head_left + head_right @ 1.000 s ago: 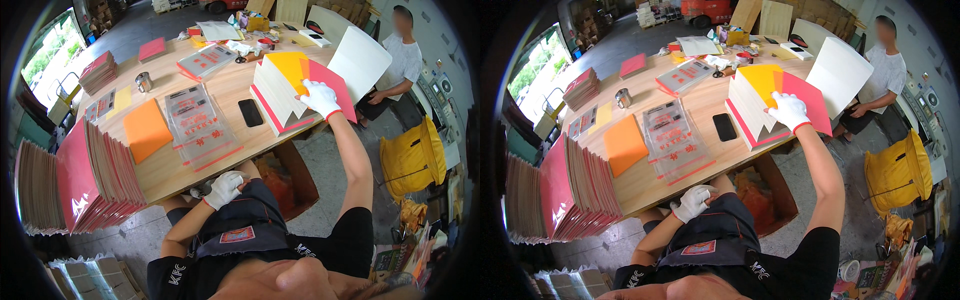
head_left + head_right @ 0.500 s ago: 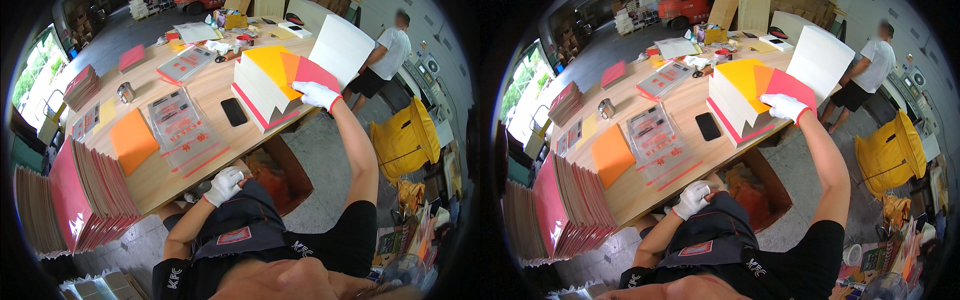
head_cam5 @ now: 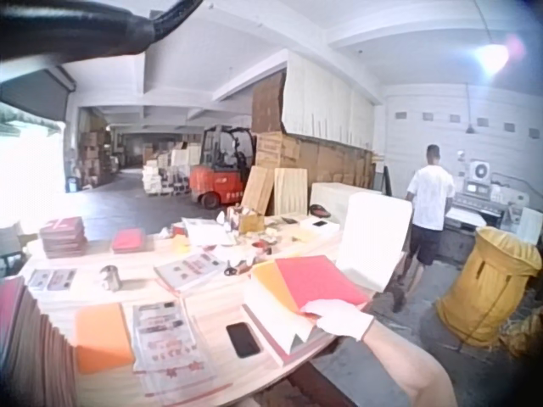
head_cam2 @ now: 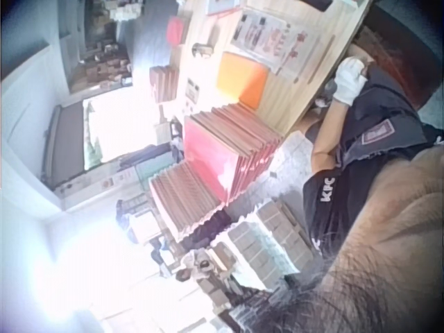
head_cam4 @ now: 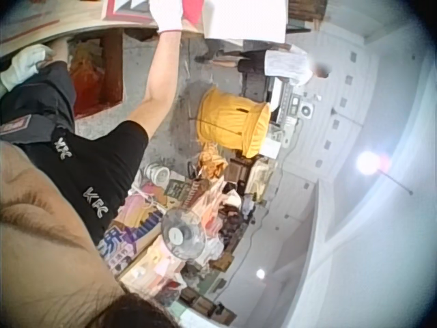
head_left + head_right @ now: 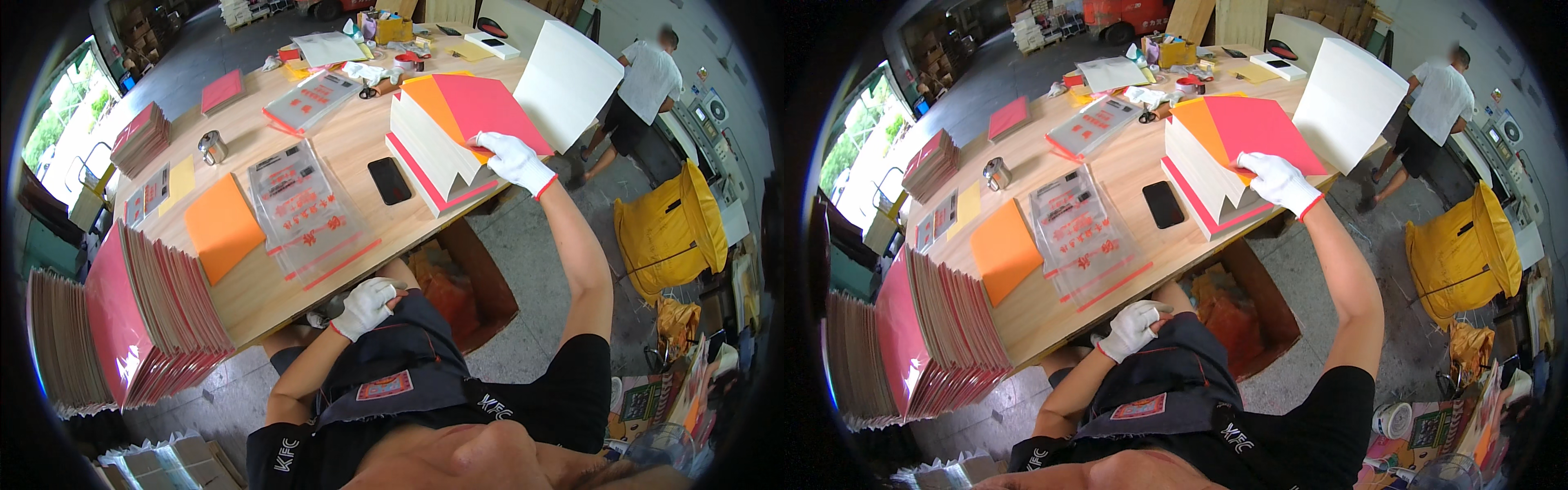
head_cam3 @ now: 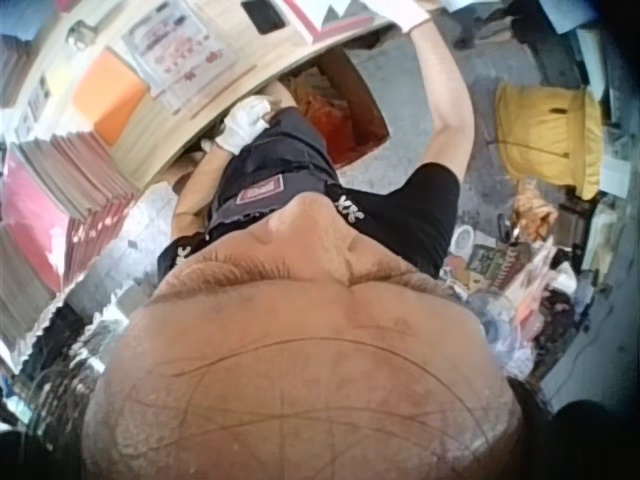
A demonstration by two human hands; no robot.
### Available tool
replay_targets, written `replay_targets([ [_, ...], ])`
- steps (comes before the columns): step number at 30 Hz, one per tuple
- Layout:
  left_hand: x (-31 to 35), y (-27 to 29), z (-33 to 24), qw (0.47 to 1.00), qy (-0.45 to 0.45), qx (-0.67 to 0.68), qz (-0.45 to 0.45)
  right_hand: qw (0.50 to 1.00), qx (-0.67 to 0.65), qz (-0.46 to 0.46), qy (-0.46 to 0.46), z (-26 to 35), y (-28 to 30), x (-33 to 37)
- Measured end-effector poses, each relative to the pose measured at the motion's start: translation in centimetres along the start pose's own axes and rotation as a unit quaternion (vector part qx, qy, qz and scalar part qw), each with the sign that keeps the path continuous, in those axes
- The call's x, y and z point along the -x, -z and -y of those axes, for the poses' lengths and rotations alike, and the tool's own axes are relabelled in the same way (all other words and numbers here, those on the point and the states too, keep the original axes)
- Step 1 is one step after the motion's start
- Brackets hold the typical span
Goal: The person places sheets of colored paper into pink folders by hand, and then stacks the completed folders into a large pile on the table.
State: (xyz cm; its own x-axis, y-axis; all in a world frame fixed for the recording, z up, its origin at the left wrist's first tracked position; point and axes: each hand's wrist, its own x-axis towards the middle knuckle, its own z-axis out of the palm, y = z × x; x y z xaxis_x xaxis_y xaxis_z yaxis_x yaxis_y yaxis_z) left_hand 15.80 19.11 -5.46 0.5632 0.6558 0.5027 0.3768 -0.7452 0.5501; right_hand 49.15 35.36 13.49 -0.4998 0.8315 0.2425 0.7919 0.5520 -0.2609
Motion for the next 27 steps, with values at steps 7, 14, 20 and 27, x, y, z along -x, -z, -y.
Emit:
replay_targets([
  [7,-0.4,0.4,-0.5,1.000,0.001,0.015,0.001,0.989,0.099,-0.013,-0.112,-0.1,-1.0,-0.2],
  [14,-1.2,0.4,0.6,0.999,0.002,-0.028,0.027,0.988,0.004,-0.013,-0.155,1.0,-0.1,-0.4],
  [20,-1.1,1.0,-0.6,1.000,0.001,0.022,0.017,0.979,0.047,-0.003,-0.198,1.9,0.0,-0.9],
  [27,0.2,0.5,0.4,0.999,0.004,0.029,0.017,0.979,-0.036,0.025,-0.198,-2.2,-0.7,-1.7],
])
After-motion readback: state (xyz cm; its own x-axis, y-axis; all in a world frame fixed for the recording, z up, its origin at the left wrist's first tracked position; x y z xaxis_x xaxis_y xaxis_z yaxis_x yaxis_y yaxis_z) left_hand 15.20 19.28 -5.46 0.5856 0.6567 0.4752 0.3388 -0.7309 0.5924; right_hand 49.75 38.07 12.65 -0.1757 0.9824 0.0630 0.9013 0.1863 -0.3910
